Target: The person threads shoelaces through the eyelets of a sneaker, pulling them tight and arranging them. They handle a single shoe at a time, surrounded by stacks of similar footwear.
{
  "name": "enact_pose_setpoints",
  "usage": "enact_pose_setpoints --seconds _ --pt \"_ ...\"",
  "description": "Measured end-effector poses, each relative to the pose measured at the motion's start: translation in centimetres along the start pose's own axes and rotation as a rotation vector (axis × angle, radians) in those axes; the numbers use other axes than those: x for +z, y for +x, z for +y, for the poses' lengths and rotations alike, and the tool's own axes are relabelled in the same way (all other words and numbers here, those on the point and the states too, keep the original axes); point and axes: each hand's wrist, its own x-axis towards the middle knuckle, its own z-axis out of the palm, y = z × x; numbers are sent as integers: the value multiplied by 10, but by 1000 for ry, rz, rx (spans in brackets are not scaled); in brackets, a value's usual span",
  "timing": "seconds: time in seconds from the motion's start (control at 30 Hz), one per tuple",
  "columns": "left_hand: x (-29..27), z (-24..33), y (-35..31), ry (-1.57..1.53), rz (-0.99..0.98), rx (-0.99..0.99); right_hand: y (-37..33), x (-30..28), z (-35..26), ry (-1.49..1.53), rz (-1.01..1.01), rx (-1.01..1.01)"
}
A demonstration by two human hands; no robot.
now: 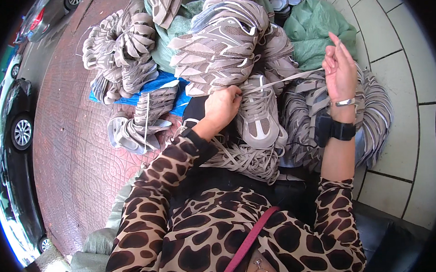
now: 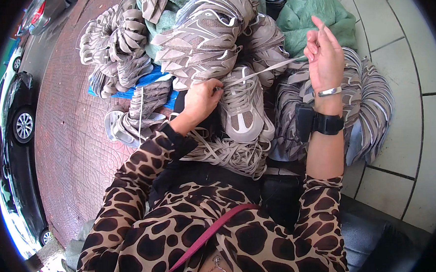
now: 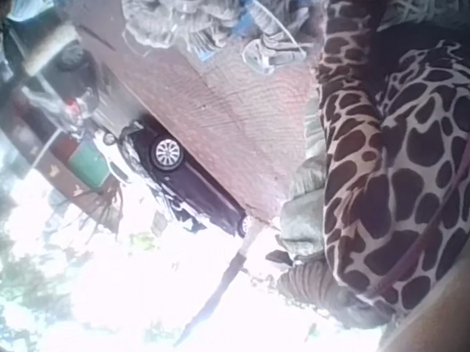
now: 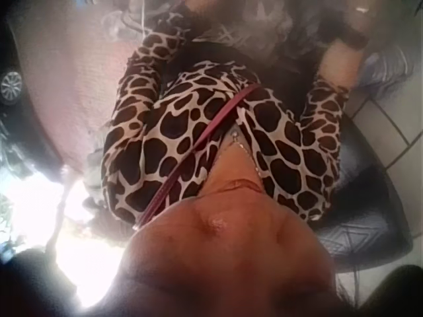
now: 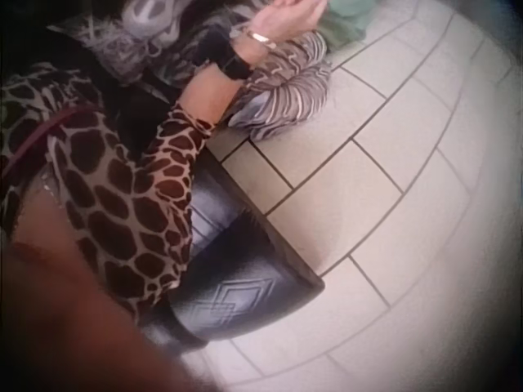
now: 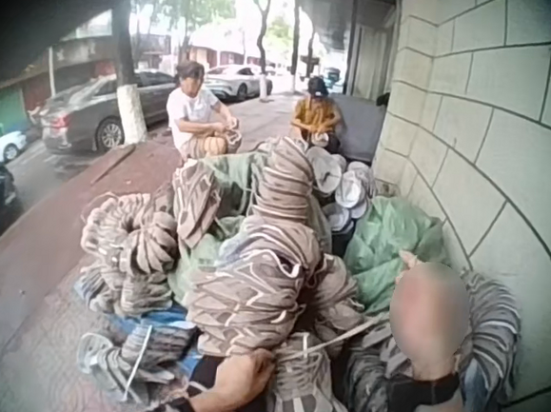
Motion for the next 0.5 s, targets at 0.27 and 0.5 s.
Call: enact_pose_setpoints --seconds 0.27,0.5 --pt "-9 9 -5 194 -83 16 0 -4 -1 -196 -16 -20" --pt "-20 3 -20 130 -182 112 -5 -7 20 -245 -124 63"
